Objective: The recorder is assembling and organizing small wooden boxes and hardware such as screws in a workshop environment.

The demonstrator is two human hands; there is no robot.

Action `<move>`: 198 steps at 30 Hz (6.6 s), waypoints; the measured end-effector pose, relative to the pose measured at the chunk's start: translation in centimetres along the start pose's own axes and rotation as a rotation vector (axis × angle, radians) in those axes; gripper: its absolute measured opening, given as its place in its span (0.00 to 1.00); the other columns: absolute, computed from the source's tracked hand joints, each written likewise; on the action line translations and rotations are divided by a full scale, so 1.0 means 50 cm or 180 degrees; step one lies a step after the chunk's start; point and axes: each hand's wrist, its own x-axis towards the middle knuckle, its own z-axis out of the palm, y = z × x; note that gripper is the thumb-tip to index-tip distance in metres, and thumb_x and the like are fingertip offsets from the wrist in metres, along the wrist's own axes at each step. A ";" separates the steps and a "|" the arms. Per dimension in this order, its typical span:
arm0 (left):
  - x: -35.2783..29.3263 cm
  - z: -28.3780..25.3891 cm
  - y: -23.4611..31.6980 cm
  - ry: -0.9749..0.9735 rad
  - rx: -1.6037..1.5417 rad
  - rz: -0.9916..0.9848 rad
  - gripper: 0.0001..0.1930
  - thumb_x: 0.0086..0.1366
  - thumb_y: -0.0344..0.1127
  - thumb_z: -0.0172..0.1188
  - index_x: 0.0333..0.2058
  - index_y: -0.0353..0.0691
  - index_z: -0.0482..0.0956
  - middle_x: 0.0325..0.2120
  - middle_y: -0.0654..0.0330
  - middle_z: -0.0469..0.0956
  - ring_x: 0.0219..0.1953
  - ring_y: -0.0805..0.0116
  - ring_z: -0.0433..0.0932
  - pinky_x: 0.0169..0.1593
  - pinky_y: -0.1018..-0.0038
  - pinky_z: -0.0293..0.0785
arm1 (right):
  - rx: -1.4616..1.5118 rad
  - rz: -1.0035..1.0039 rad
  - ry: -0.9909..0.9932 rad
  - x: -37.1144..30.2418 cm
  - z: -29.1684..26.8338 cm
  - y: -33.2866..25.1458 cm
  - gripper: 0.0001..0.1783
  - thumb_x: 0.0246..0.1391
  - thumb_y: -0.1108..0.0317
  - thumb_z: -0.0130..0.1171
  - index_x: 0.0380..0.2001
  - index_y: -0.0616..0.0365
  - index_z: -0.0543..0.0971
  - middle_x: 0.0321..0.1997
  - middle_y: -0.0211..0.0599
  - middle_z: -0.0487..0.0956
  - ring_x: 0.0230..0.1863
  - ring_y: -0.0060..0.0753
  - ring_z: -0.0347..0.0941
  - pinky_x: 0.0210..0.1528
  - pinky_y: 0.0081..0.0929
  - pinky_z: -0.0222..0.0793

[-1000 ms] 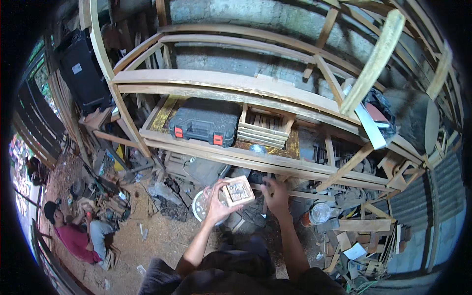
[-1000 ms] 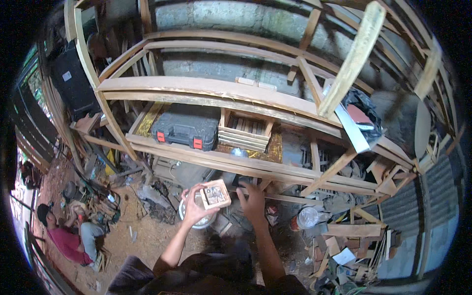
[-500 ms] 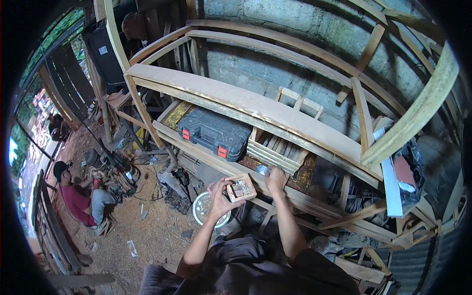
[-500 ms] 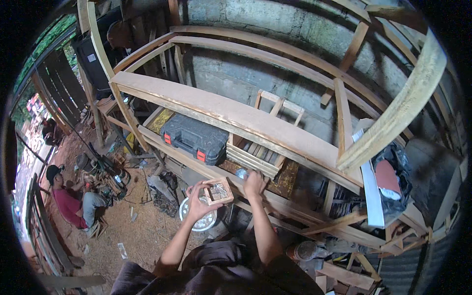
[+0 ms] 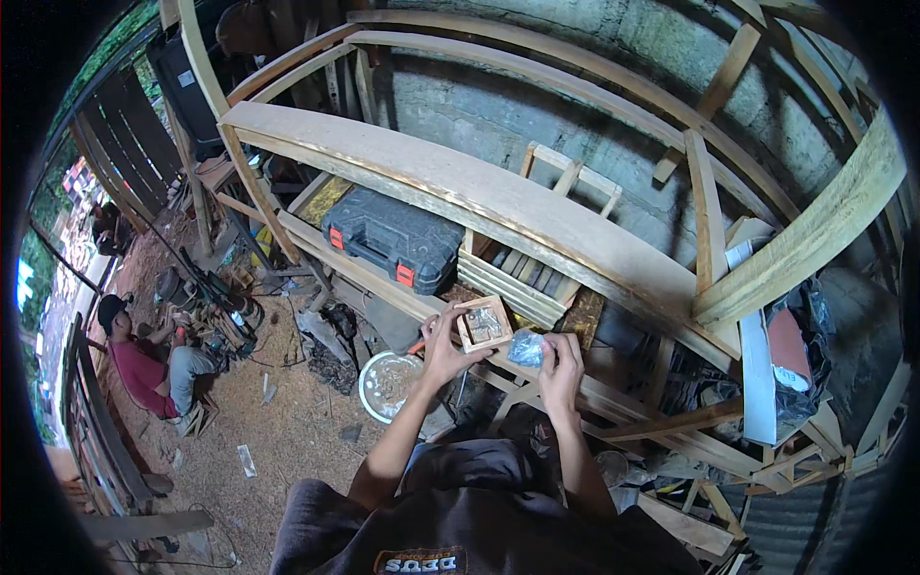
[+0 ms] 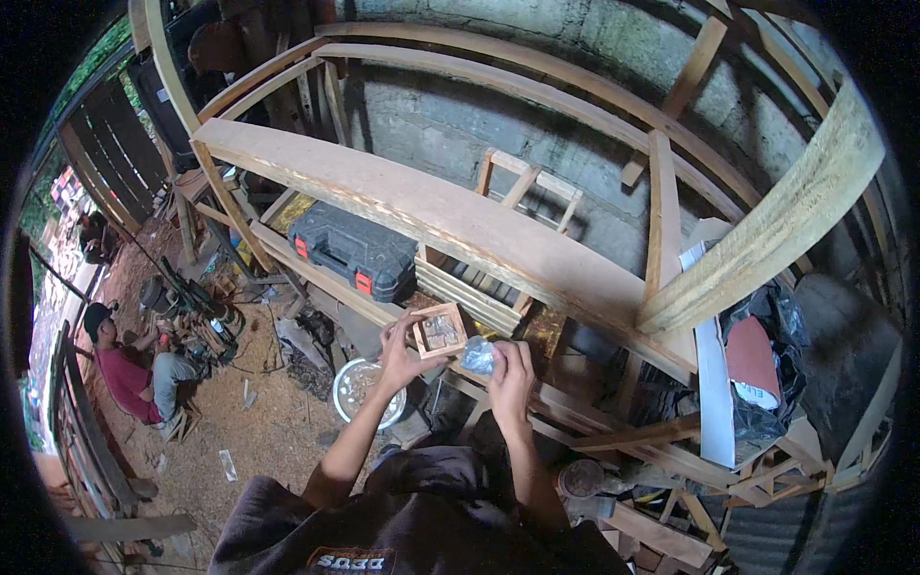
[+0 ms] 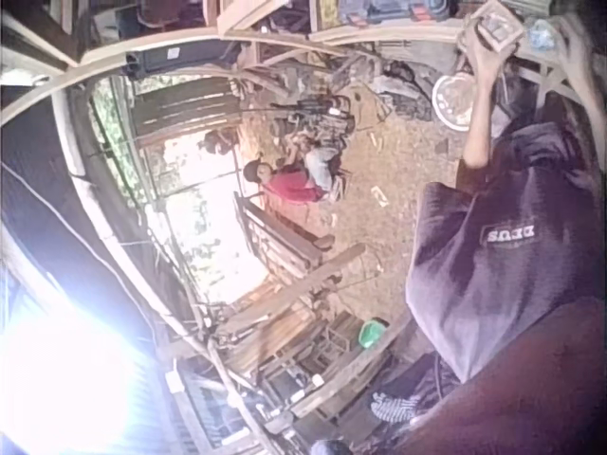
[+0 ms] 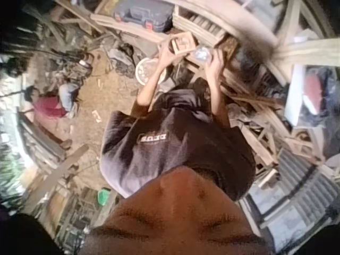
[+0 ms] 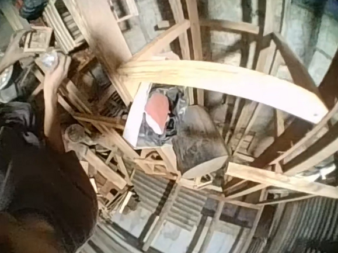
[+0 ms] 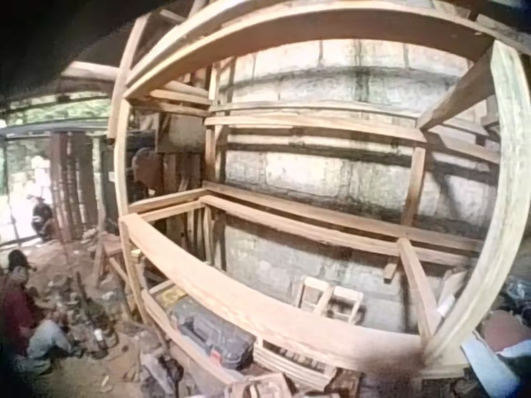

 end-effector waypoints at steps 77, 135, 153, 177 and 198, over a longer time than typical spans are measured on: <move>-0.182 -0.557 0.069 -0.0279 -0.1065 -0.0313 0.17 0.72 0.41 0.62 0.49 0.31 0.77 0.32 0.59 0.78 0.37 0.74 0.75 0.44 0.72 0.72 | 0.2271 0.0932 -0.1241 -0.172 0.268 -0.418 0.08 0.68 0.72 0.57 0.43 0.69 0.77 0.39 0.40 0.83 0.38 0.24 0.82 0.38 0.27 0.85; 0.089 -0.020 0.073 -0.0328 -0.2403 -0.0741 0.18 0.77 0.42 0.56 0.54 0.34 0.78 0.45 0.65 0.80 0.46 0.78 0.74 0.52 0.75 0.70 | 0.1806 0.0673 -0.0940 0.090 0.153 0.035 0.23 0.57 0.75 0.69 0.53 0.72 0.76 0.43 0.43 0.83 0.35 0.25 0.81 0.35 0.23 0.75; 0.139 -0.003 0.065 -0.0379 -0.1850 -0.0426 0.10 0.73 0.33 0.60 0.48 0.33 0.79 0.32 0.67 0.80 0.34 0.83 0.73 0.37 0.80 0.71 | 0.1040 0.0186 -0.0476 0.101 0.138 0.045 0.13 0.50 0.78 0.73 0.31 0.69 0.76 0.40 0.38 0.75 0.40 0.26 0.74 0.36 0.23 0.70; 0.084 -0.054 0.128 -0.0526 -0.2168 -0.0571 0.19 0.65 0.34 0.70 0.51 0.31 0.79 0.38 0.60 0.82 0.40 0.76 0.77 0.45 0.73 0.76 | 0.2085 0.0876 -0.0946 0.072 0.089 0.041 0.19 0.59 0.79 0.67 0.51 0.68 0.75 0.45 0.36 0.82 0.45 0.21 0.78 0.47 0.20 0.75; 0.000 0.095 0.224 -0.0727 -0.0794 0.1002 0.32 0.65 0.32 0.67 0.66 0.36 0.67 0.61 0.44 0.72 0.64 0.47 0.72 0.65 0.62 0.69 | -0.0079 0.0252 0.0536 -0.102 -0.022 0.137 0.10 0.59 0.78 0.61 0.44 0.66 0.78 0.46 0.49 0.79 0.43 0.51 0.79 0.45 0.37 0.75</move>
